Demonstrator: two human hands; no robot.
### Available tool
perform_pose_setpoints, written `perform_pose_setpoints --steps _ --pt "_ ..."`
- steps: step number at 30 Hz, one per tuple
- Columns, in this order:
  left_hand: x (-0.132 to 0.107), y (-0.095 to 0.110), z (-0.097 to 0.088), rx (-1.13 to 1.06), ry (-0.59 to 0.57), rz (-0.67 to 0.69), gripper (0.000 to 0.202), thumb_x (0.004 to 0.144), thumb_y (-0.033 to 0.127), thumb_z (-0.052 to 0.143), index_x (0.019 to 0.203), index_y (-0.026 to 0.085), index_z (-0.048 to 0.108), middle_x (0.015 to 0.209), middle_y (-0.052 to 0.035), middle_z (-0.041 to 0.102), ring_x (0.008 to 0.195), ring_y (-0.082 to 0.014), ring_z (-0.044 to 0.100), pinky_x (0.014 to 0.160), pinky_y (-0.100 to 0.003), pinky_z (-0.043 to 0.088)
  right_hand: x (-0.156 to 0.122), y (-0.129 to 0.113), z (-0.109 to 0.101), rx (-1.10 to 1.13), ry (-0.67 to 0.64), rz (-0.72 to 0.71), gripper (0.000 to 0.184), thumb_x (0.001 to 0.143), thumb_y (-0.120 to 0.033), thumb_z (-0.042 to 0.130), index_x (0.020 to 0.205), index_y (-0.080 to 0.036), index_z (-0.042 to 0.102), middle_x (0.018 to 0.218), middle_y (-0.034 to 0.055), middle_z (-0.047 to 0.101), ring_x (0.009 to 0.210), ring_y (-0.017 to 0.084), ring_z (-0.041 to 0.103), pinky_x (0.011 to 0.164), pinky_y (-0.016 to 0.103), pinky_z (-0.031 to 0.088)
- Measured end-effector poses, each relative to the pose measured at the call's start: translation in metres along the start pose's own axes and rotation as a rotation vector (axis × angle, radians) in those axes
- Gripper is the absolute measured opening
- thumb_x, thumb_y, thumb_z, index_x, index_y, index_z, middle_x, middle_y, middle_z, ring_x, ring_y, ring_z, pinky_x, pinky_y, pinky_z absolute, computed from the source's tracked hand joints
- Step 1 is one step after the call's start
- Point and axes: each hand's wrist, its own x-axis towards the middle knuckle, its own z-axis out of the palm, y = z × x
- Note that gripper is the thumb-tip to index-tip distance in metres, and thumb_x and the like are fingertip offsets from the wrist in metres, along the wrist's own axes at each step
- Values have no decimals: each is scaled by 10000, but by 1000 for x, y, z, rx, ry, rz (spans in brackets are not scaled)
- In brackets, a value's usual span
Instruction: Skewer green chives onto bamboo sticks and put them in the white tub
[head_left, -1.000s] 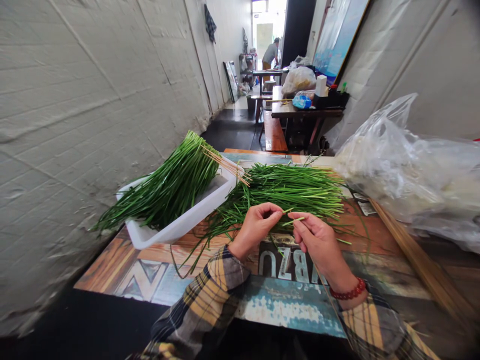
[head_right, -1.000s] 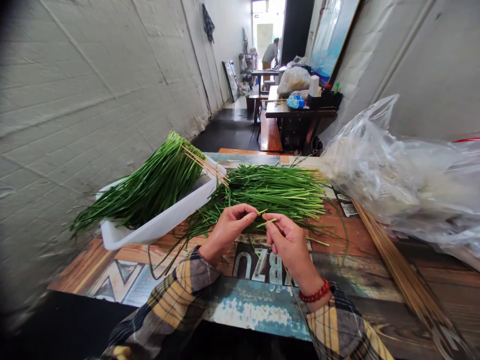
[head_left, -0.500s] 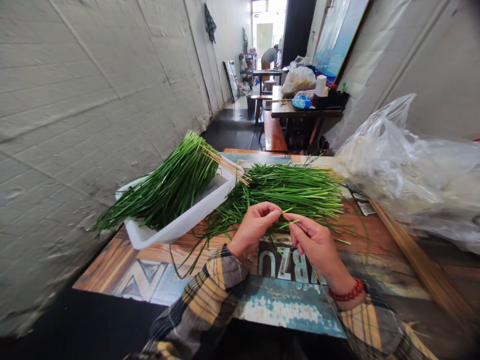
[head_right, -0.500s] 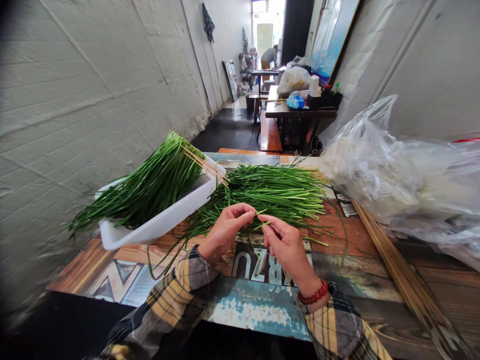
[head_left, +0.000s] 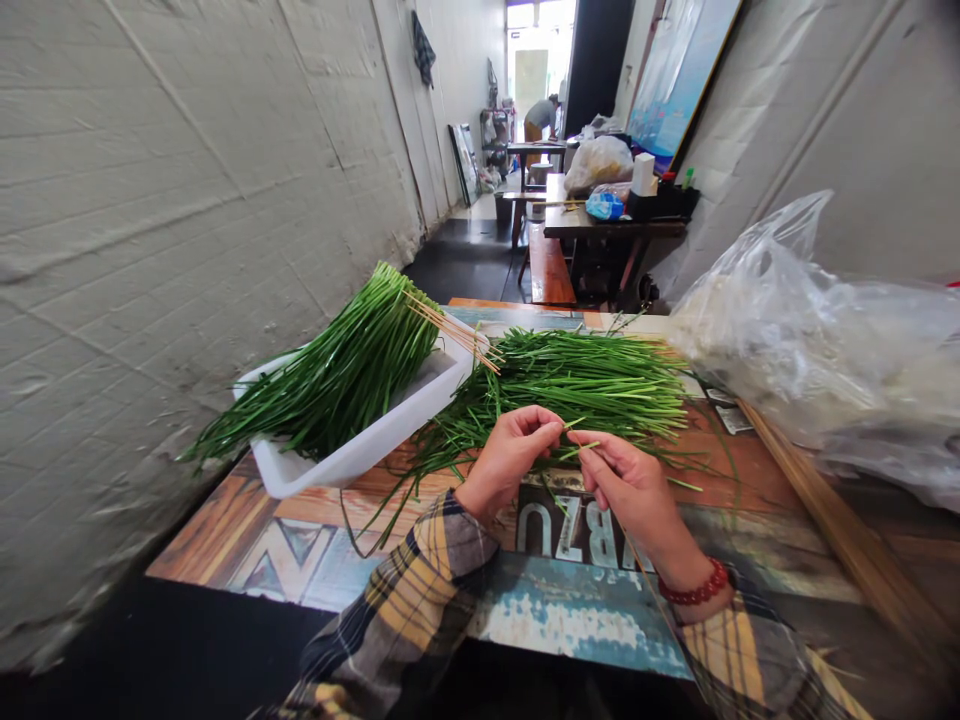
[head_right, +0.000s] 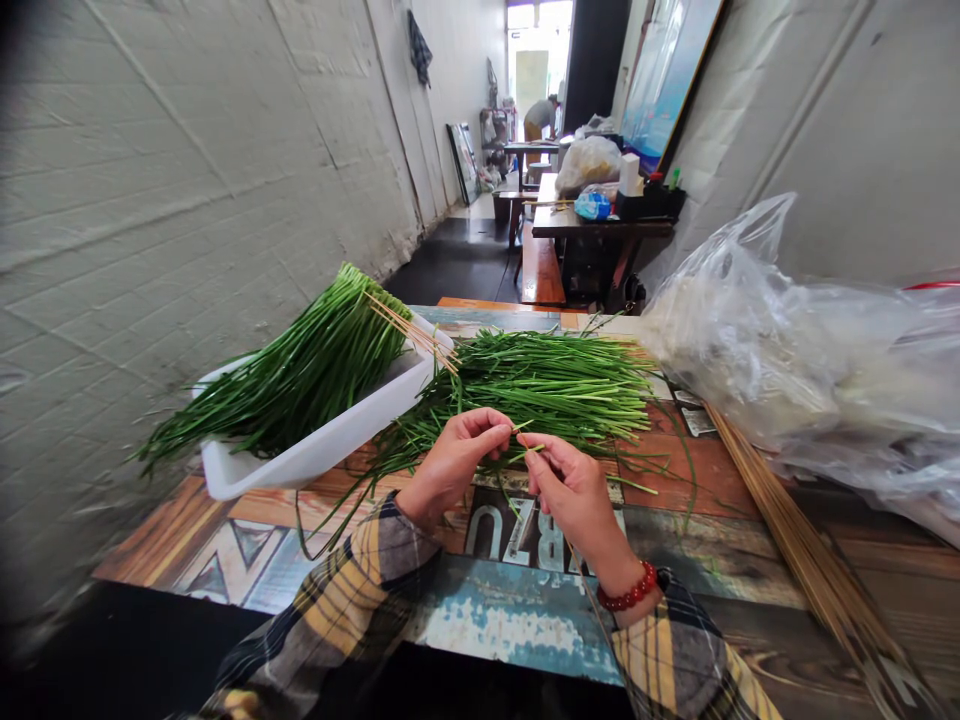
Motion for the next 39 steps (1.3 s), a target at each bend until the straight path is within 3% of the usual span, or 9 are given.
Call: perform_pose_setpoints --steps 7,39 --pt "0 0 0 -9 1 6 210 717 318 671 702 117 612 600 24 533 545 -65 427 530 -201 323 -1 4 -1 -39 -4 -14 333 879 -388 554 1129 -196 660 548 -43 554 374 68 434 385 202 339" --pt "-2 0 -1 -1 -19 6 228 702 320 669 648 110 595 587 36 481 543 -54 351 531 -208 249 -1 4 -1 -45 -2 -24 320 868 -409 573 1053 -171 681 555 -34 565 384 62 452 376 185 338"
